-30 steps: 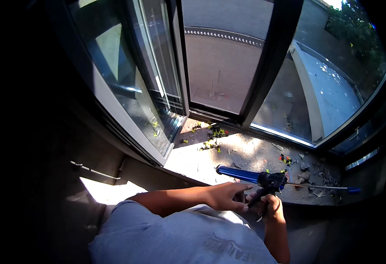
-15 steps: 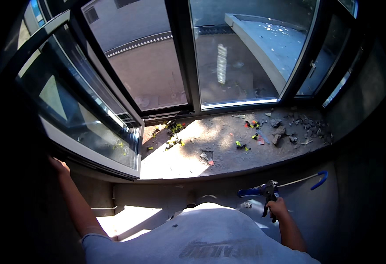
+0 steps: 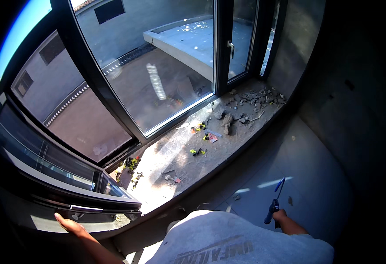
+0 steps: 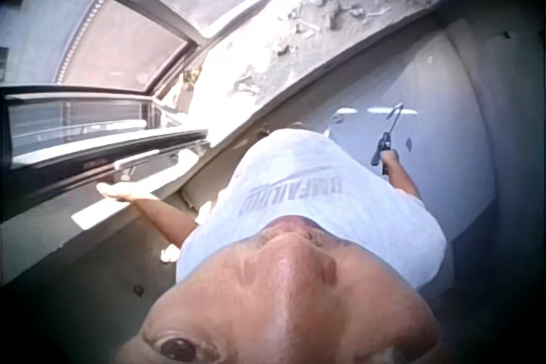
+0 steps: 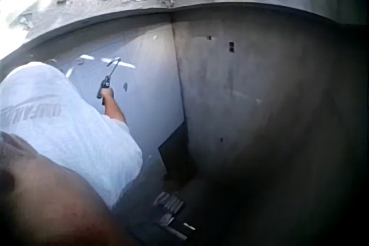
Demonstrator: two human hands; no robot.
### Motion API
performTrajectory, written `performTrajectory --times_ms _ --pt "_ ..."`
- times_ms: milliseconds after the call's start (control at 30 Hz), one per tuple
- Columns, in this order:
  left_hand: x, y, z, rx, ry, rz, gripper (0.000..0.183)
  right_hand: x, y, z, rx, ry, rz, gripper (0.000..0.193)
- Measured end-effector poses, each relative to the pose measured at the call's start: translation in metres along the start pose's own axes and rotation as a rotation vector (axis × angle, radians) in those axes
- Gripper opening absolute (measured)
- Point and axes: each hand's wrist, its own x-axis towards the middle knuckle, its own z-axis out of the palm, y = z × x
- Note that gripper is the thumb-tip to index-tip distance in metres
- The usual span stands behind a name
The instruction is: The person uses a caulking gun to apply sealant along the top and side edges of a large window frame. After finishing the window, the person walks through a construction room and ascends a concrete staircase while carrying the tool.
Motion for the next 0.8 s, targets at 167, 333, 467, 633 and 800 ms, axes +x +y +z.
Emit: performTrajectory --times_ms 167,333,467,633,800 --pt "0.027 -0.122 0.045 0.607 -0.611 0.467 0.044 0.004 0.044 0.014 0.294 0.068 0.491 0.049" --pt "0.025 -0.161 0.153 0.600 -0.696 1.018 0.042 0.011 0.102 0.054 0.952 0.199 0.867 0.040" --pt "0.001 -0.121 0.215 0.651 -0.738 0.898 0.046 -0.050 0.073 0.074 1.015 0.301 0.989 0.038" --pt "0.002 -0.107 0.290 0.547 -0.798 1.004 0.035 -0.101 0.054 0.109 1.299 0.271 0.805 0.021" --pt "0.047 -0.133 0.343 0.480 -1.134 0.815 0.027 -0.148 -0.009 0.116 1.346 0.293 0.758 0.007"
